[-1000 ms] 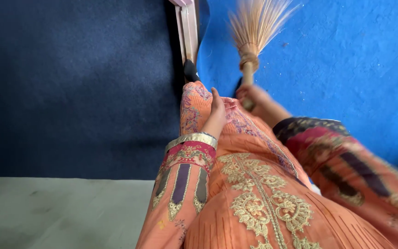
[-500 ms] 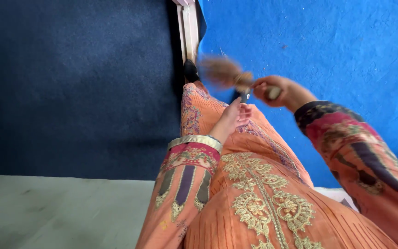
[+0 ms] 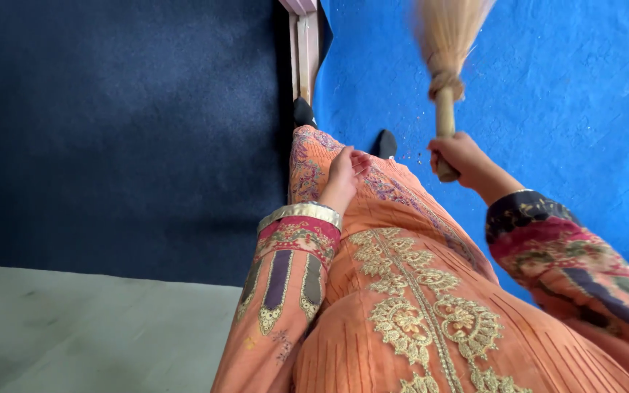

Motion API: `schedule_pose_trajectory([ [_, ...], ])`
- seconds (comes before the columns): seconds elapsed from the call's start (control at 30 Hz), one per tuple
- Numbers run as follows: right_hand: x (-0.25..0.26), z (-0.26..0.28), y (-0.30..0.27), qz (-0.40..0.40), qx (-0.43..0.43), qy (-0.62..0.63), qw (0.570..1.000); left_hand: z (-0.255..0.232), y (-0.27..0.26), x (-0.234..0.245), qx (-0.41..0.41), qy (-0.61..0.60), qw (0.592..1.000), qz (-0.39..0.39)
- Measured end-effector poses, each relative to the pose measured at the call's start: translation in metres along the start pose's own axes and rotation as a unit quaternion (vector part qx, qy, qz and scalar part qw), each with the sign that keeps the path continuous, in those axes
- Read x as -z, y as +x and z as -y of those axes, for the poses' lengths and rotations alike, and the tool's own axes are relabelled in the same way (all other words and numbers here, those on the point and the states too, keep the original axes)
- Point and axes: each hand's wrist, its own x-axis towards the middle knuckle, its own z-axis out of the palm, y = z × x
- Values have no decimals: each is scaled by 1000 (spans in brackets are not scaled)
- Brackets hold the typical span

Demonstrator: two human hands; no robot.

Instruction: The person sweeps a blue carpeted floor with a broom, moving from a doorway out onto a balcony, then lifts the carpet to sweep the floor underneath it.

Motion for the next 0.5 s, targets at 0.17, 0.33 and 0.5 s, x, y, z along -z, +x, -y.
schedule_pose_trajectory([
  [0.17,11,-62,40,111,-136,-98,980,14,-8,1,9,2,1000,-10],
  [0.33,22,-29,92,177,-346,146,910,6,11,12,43,41,998,27],
  [0.5,108,12,102,176,-273,452,831,-42,-5,2,-76,28,997,-3],
])
